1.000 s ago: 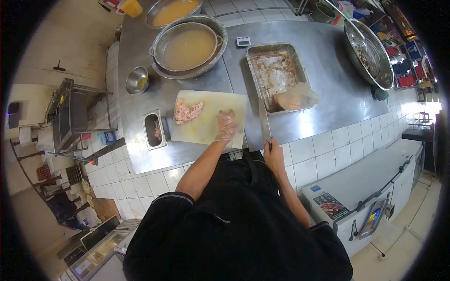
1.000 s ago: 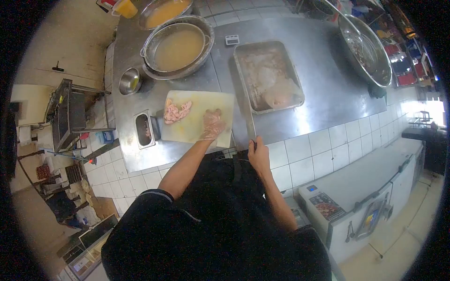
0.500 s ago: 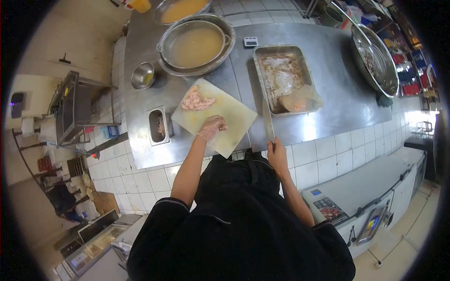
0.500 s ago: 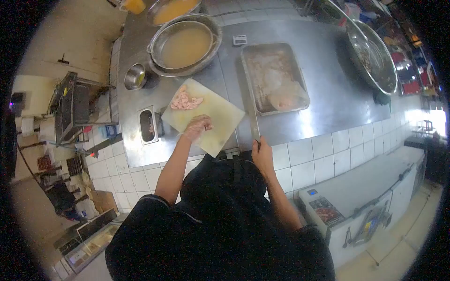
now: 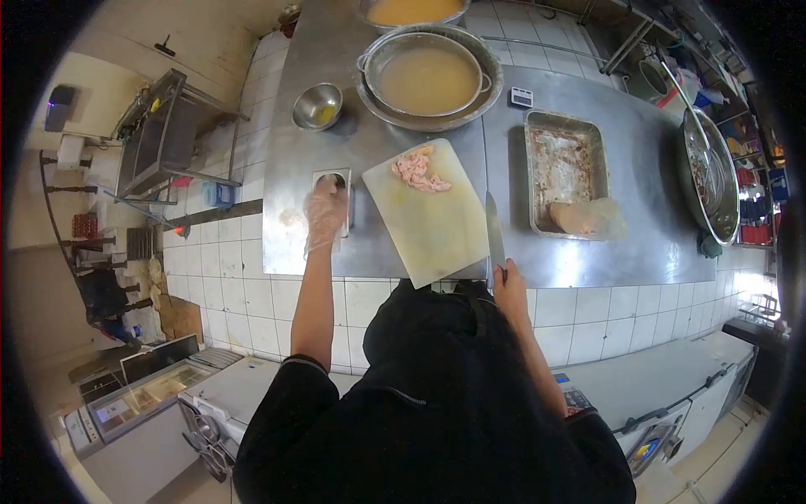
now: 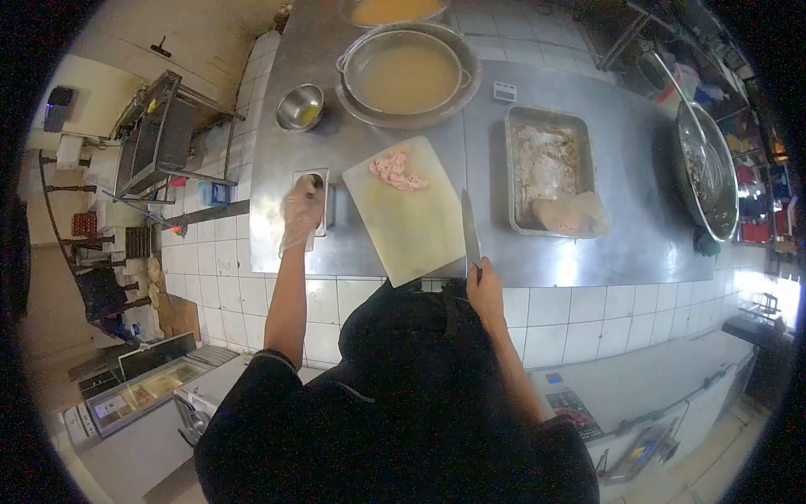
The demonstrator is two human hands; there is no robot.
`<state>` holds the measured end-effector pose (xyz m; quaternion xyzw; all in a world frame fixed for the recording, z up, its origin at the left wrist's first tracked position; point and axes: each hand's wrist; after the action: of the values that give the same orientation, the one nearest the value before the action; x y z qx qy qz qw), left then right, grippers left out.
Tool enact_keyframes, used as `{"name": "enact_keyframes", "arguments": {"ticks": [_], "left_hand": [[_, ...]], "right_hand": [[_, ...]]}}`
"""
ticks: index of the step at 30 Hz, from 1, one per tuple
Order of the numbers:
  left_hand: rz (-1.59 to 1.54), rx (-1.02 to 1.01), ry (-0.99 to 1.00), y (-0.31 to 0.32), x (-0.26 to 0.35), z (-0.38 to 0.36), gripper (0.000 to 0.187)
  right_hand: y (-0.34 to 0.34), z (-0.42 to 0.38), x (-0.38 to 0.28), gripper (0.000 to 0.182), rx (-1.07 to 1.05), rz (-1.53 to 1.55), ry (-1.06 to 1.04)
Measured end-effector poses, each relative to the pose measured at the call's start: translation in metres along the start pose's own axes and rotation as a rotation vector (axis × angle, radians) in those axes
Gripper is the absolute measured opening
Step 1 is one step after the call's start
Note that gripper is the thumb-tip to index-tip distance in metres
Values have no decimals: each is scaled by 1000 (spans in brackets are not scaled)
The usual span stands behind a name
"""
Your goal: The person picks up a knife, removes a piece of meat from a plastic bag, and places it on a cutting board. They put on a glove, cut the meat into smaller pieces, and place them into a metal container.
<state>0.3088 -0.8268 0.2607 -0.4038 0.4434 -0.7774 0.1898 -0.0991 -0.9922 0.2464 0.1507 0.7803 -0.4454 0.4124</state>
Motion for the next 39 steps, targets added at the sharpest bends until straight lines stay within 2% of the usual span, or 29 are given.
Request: {"name": "enact_keyframes", "arguments": {"ticks": [1, 2, 4, 5, 8, 10, 12, 14, 16, 19, 21, 22, 24, 25, 27, 29, 32, 35, 39], "left_hand": [[164, -160, 21, 6, -10, -6, 8], [102, -121, -23, 10, -20, -13, 9], [-21, -60, -96, 6, 0, -21, 10], [-169, 23, -153, 18, -7, -28, 17], [-215, 45, -22, 4, 71, -50, 24], [-560, 68, -105, 49, 74, -93, 37], [-367, -246, -320, 53, 72, -123, 51], [-885, -582, -956, 97, 34, -147, 57], [-723, -694, -784, 112, 24, -164, 51], [-688, -797, -705, 105, 47, -164, 42], [-836, -842, -909, 110, 53, -163, 39], [-956, -857, -1115, 126, 44, -167, 37], [-726, -906, -856, 141, 28, -175, 39], [-378, -896, -394, 127, 32, -172, 44], [-34, -569, -46, 108, 45, -159, 57], [-39, -35, -263, 104, 53, -145, 76], [164, -179, -288, 75, 66, -107, 102], [199, -339, -380, 106, 43, -108, 113], [219, -336, -397, 119, 34, -110, 118]], "right_hand": [[0, -2, -4, 25, 4, 15, -3], [0, -6, -10, 24, 15, 30, -8], [-1, -2, -11, 23, 57, 47, -18], [-1, -5, -10, 23, 77, 43, -23], [0, -8, -9, 23, 114, 49, -9], [0, -15, -14, 23, 126, 46, 6], [-3, -19, -18, 22, 127, 33, 20], [-3, -24, -11, 22, 123, 35, 28], [-5, -27, -12, 22, 109, 41, 51], [-10, -31, -11, 24, 95, 41, 77], [-9, -29, -3, 24, 119, 21, 47], [-10, -30, -3, 24, 119, 20, 48], [-13, -30, -6, 24, 125, 18, 47], [-15, -31, -7, 23, 123, 20, 59], [-17, -30, -11, 22, 121, 23, 79], [-16, -29, -6, 23, 139, 24, 64], [-14, -31, -5, 23, 137, 33, 70], [-8, -32, 1, 22, 156, 16, 34], [-7, -33, -5, 22, 131, 3, 85]]}}
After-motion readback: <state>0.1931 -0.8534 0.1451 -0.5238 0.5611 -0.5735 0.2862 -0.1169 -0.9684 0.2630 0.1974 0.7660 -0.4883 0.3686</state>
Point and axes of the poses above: each hand's wrist, its own z-axis towards the middle knuckle, its own y-axis out of the palm, x = y × z, and after that the axes turned 2 degrees about x, right-handed
